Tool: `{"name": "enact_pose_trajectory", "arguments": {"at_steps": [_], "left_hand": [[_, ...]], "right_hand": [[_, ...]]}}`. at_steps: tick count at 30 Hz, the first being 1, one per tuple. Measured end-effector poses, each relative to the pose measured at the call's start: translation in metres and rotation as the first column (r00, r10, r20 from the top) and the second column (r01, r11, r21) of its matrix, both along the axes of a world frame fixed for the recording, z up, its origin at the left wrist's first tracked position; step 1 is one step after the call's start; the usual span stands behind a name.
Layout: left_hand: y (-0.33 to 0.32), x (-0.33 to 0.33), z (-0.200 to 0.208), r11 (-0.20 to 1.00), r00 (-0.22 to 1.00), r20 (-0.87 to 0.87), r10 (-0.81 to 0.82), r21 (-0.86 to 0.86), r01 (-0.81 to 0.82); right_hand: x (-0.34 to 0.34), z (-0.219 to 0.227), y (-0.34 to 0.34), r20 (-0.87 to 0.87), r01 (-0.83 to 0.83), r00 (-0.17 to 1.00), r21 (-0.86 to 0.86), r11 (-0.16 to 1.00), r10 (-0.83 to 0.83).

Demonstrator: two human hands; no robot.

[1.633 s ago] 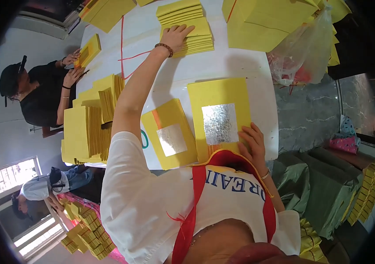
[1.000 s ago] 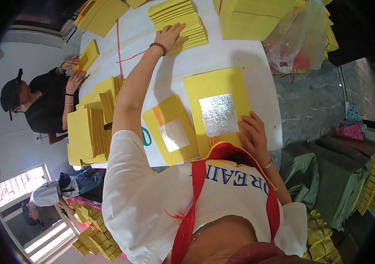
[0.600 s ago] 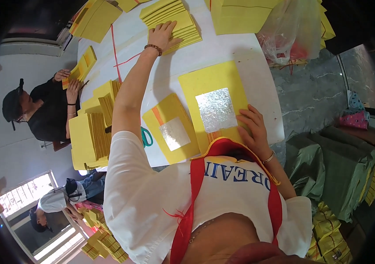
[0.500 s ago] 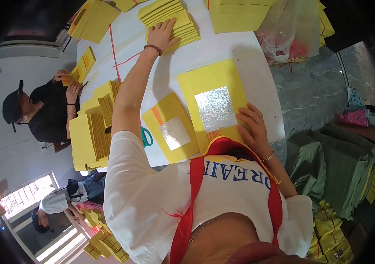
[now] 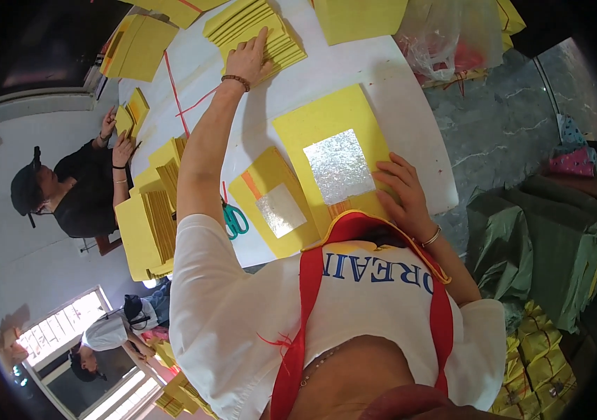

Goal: Folding yellow ritual paper sheets with silver foil inserts and stacking them.

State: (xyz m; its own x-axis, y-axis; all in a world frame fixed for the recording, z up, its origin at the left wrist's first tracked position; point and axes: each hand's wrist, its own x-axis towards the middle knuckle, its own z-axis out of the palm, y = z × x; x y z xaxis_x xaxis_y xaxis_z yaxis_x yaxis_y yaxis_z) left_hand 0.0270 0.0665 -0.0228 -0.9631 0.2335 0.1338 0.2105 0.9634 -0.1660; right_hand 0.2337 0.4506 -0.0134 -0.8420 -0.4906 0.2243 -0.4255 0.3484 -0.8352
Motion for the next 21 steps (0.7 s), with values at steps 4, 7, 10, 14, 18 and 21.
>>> {"name": "enact_pose_trajectory", "arguments": {"at_steps": [4,7,10,14,18,21], "left_hand": [[-0.004,0.0,0.001,1.0,1.0,0.005,0.007,0.02,-0.007],[-0.005,-0.001,0.002,0.999,1.0,-0.008,-0.011,0.043,0.012],[-0.005,-0.004,0.003,0.999,1.0,0.01,0.009,0.044,-0.01],[-0.005,-0.006,0.003,0.998,1.0,0.017,0.026,0.055,-0.027],[0.002,0.0,0.002,0.998,0.998,0.059,0.006,-0.068,-0.002],[0.005,0.004,0.005,0.996,0.999,0.024,0.034,-0.084,-0.032]], "right_hand": [[0.002,0.001,0.002,-0.013,-0.013,1.0,-0.013,1.0,0.012],[0.002,0.002,0.002,-0.018,-0.014,1.0,-0.028,1.0,0.013],[0.001,-0.001,0.002,-0.033,-0.005,0.999,-0.03,1.0,0.004],[0.0,0.001,0.001,-0.038,-0.008,0.999,-0.036,0.999,0.007],[0.002,0.002,0.001,-0.023,-0.011,1.0,-0.035,0.999,0.01],[0.002,0.001,0.001,-0.035,-0.023,0.999,-0.024,0.999,0.022]]}}
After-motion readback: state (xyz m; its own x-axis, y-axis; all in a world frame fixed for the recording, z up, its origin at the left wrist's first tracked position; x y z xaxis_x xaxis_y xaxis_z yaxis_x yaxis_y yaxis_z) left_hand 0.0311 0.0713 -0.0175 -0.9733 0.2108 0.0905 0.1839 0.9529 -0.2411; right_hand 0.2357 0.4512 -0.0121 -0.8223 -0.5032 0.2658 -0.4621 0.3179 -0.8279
